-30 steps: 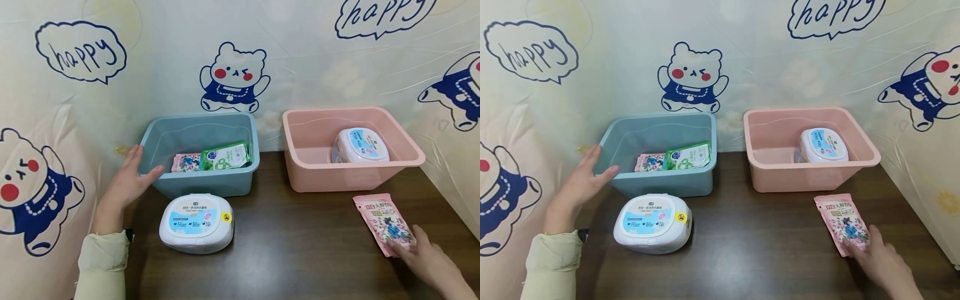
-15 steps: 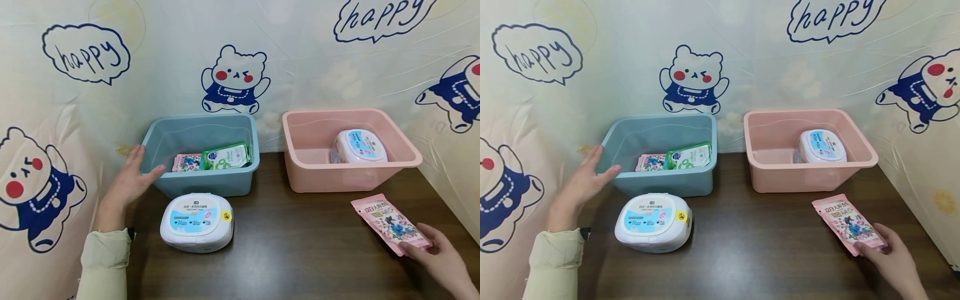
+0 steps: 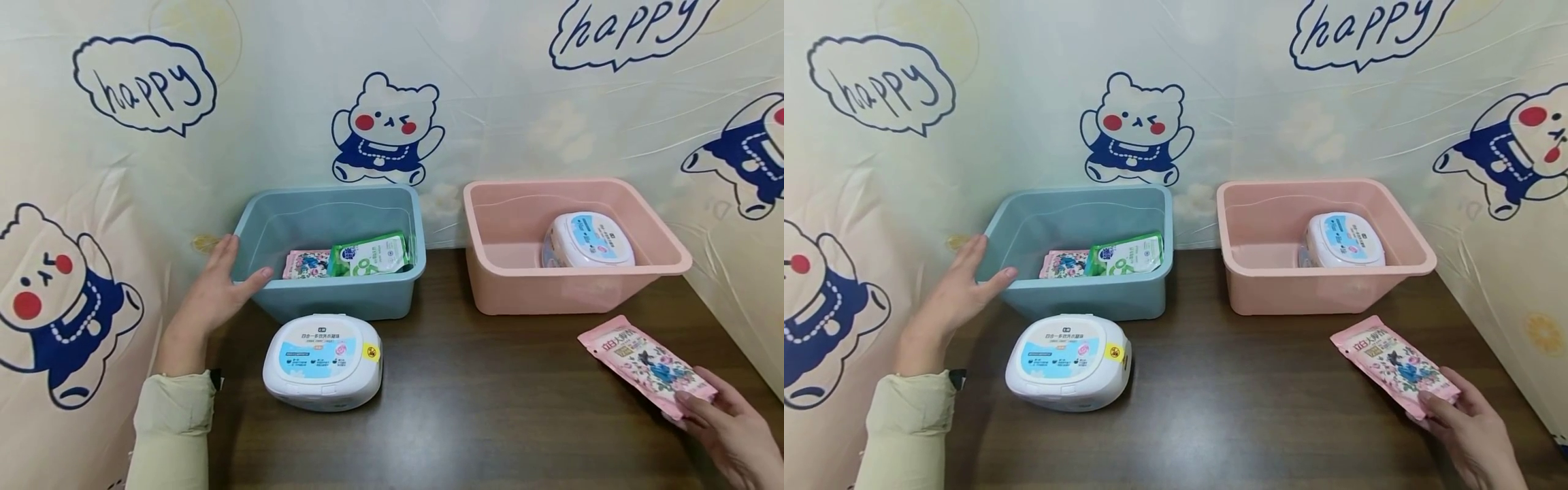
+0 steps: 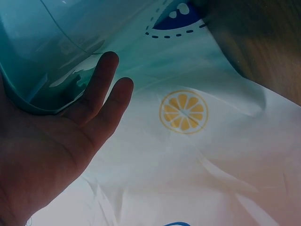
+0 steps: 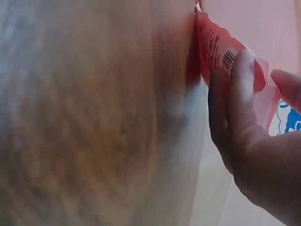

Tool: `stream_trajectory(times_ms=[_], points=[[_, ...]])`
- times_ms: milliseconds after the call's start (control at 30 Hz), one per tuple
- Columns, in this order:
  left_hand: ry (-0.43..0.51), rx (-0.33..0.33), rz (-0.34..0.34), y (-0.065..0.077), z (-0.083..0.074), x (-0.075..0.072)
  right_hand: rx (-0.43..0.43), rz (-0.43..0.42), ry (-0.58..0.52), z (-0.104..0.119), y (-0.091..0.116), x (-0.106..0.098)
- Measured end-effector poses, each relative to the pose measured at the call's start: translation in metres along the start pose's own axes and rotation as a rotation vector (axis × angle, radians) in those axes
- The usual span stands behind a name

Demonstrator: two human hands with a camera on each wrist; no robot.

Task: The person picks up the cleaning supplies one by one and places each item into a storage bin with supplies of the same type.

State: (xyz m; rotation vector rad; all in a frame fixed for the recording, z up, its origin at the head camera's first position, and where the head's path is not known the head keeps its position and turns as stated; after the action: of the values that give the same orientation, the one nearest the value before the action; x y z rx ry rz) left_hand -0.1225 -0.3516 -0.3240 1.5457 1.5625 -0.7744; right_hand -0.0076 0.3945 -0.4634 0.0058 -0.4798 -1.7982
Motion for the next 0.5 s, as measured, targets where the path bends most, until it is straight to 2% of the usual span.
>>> stream_trajectory(times_ms=[167,300,500], points=[[-0.008,-0.008,0.002,0.0003,0.0009,-0.0008,-0.09,0.171,-0.155,-0.0048,-0.0008,-0.0022],[-0.014,-0.005,0.007,0.0004,0.0018,0.0003,-0.131,0.281,-0.264,-0.0082,0.0006,-0.0047],[-0.006,0.005,0.0,0.002,0.0007,0.0006,-0.163,0.304,-0.306,-0.0082,0.0024,-0.0045]])
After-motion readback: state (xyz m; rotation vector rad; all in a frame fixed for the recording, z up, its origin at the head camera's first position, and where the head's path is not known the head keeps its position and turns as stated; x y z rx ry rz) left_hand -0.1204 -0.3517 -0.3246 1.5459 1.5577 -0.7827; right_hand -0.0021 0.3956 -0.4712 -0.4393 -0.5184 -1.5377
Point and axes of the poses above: each hand's wrist, its own y-axis away from the middle knuckle, its own x-axis out of the palm, z = x × y, the point moved 1 cm from there along -y, towards the middle knuckle
